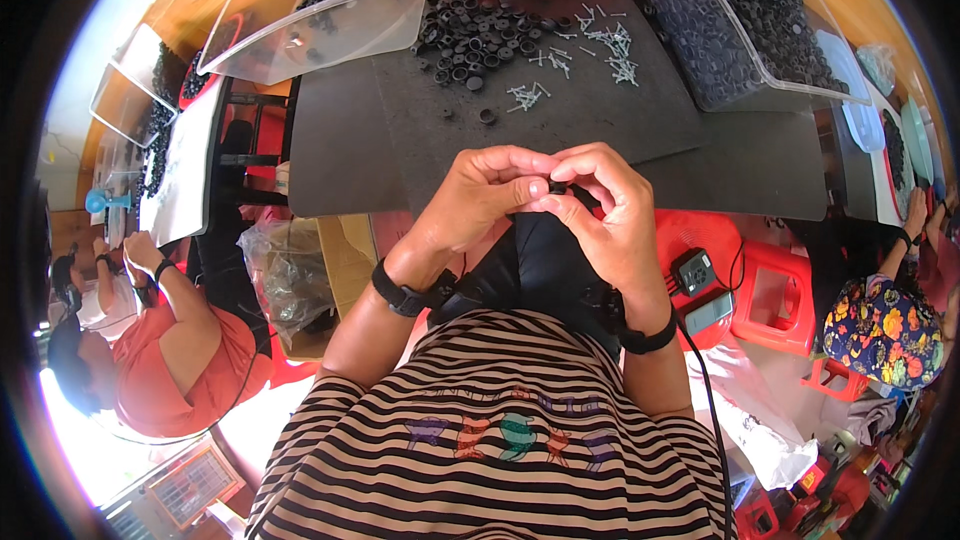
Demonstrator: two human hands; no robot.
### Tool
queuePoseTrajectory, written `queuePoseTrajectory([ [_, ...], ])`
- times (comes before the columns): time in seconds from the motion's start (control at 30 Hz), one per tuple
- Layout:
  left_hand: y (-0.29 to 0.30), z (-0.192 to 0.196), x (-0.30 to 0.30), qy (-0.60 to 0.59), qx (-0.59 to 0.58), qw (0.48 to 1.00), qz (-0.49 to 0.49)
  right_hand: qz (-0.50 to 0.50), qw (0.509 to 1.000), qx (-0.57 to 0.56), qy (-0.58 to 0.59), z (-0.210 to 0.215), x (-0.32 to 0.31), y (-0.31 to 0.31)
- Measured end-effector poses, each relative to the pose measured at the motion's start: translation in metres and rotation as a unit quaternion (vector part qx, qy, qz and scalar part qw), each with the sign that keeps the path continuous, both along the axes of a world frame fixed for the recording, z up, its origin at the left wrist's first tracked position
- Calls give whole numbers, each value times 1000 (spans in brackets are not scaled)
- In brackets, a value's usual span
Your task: Assembling small black plastic parts and grommets by hand at a manufacturing workstation.
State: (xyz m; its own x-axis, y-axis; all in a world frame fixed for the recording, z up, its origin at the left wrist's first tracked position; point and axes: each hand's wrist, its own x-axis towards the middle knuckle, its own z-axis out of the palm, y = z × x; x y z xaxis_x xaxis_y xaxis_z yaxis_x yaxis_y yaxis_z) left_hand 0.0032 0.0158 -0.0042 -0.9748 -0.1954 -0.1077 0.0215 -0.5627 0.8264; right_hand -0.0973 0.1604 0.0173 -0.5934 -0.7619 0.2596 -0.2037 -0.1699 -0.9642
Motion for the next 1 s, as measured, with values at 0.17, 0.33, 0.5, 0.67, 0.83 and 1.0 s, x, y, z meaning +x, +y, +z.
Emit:
queuePoseTrajectory([
  [0.17,5,0,-1,19,-23,999,21,23,1000,-9,-20,-8,-3,2],
  [0.33,6,5,1,21,-33,999,31,3,999,-2,-38,-7,-3,-2],
  [0.5,5,4,2,9,-30,999,22,0,998,-6,-56,-4,-3,-3],
  [0.67,8,2,1,4,-27,999,42,14,998,-17,-57,-4,-4,-5],
  [0.83,10,5,1,15,-17,999,49,9,998,-2,-60,0,-2,-5],
  [1.0,9,0,2,23,-55,997,39,-4,999,13,-49,0,-2,-4],
])
